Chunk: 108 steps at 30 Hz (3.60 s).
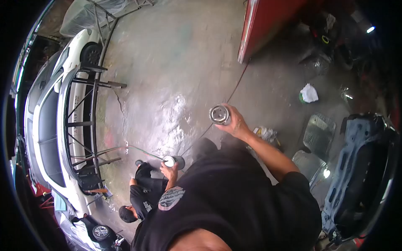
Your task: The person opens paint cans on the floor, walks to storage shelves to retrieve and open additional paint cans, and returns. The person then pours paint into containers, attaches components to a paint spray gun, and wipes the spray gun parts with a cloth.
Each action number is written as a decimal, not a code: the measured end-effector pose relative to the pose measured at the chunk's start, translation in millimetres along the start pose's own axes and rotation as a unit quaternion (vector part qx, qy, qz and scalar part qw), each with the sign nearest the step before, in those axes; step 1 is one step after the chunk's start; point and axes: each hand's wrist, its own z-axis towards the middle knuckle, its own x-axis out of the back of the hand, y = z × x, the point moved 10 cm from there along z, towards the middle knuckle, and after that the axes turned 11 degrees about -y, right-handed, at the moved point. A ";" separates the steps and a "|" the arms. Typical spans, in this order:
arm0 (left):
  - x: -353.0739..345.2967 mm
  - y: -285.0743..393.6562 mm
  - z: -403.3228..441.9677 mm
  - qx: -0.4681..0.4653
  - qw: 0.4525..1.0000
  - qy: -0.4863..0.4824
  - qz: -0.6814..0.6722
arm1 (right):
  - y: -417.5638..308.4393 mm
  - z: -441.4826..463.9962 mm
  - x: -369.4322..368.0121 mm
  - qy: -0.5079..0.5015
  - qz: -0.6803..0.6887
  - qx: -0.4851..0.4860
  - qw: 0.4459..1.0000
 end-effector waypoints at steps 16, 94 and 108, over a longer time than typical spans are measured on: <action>53.8 366.8 396.8 -0.100 0.992 -0.022 0.069 | 89.3 416.0 105.1 0.109 0.051 -0.010 0.993; 5.8 2974.5 1255.8 -0.588 0.802 0.008 -0.104 | 758.7 2270.4 1526.8 0.205 -0.024 -0.072 0.976; -87.6 3336.1 1440.4 -0.546 0.834 -0.028 -0.070 | 908.8 2578.5 1788.2 0.198 0.073 -0.115 0.971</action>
